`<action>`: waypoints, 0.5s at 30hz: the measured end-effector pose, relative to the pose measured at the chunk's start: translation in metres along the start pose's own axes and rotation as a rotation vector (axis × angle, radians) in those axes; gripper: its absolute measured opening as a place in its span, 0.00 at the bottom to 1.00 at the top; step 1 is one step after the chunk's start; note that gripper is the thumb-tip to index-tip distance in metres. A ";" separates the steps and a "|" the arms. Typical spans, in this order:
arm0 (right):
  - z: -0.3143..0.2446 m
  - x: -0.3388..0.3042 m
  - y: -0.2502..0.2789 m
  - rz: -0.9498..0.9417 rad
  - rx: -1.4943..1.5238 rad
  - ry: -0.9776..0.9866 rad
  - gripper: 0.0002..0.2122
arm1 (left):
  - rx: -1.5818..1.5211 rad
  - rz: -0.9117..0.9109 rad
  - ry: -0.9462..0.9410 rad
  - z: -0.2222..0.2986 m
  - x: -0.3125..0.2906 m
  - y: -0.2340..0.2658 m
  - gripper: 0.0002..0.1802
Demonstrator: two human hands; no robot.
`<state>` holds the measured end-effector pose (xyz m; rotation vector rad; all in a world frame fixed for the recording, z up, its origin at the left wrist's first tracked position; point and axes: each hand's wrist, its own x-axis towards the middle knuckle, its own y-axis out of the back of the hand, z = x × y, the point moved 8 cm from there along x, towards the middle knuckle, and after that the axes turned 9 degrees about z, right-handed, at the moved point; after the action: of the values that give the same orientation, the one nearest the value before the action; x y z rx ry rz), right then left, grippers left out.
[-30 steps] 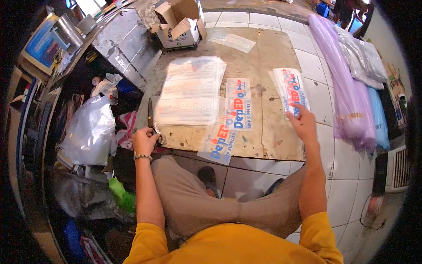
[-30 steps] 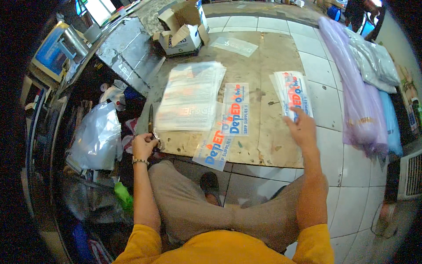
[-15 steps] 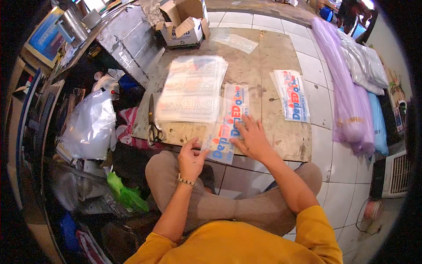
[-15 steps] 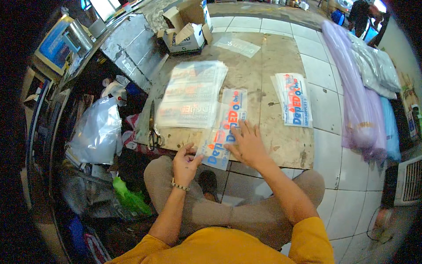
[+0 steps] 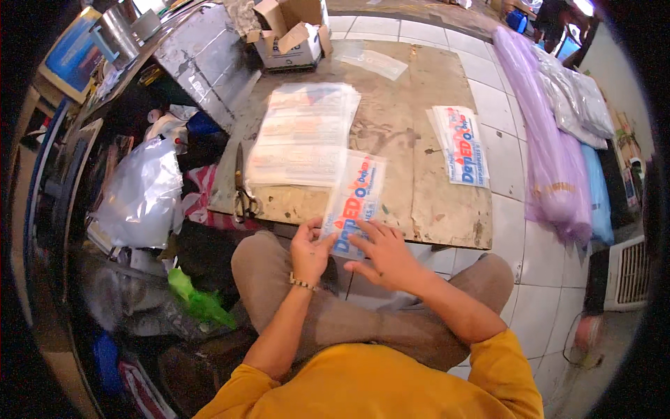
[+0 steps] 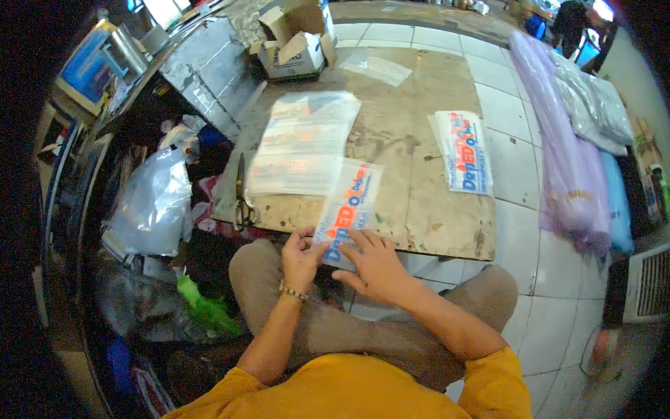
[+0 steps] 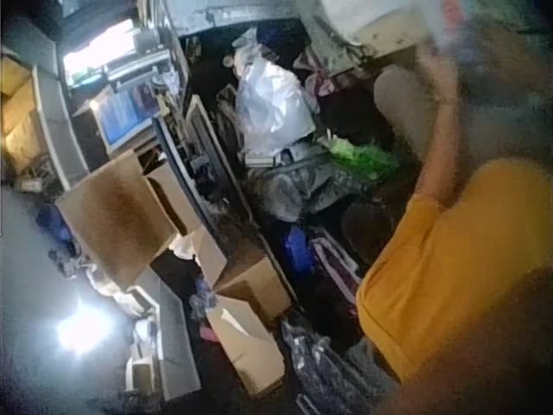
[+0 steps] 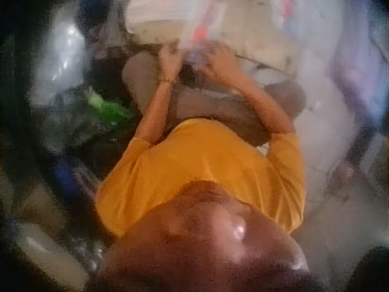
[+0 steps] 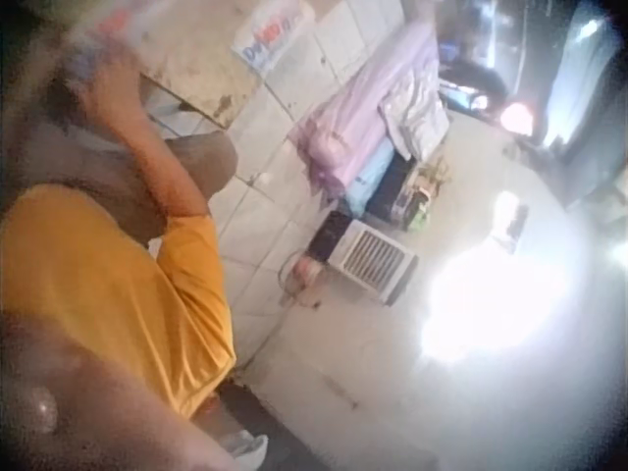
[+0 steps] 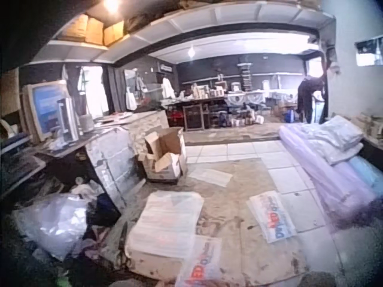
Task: The person cuts printed plastic sheets using scissors and organizes the cut pieces into stacks on the table.
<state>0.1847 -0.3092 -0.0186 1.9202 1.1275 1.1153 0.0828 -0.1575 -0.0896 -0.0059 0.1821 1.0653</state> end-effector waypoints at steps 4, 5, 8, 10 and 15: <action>0.046 0.014 0.018 0.133 0.109 -0.126 0.31 | -0.004 -0.026 -0.028 0.004 0.002 -0.003 0.24; 0.066 0.013 0.014 0.097 0.160 -0.274 0.33 | 0.008 -0.029 -0.030 0.005 0.002 -0.003 0.24; 0.090 0.009 0.014 -0.031 0.439 -0.599 0.36 | -0.021 -0.004 0.042 0.019 -0.005 0.000 0.24; 0.091 0.002 0.000 -0.117 0.680 -0.764 0.37 | -0.037 0.016 -0.003 0.029 -0.006 0.001 0.22; 0.109 0.013 -0.016 0.266 1.006 -0.738 0.36 | -0.064 -0.018 -0.010 0.034 -0.016 -0.017 0.18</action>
<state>0.2797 -0.3020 -0.0744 2.9253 1.0714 -0.2269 0.0954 -0.1767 -0.0555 -0.0599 0.1380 1.0526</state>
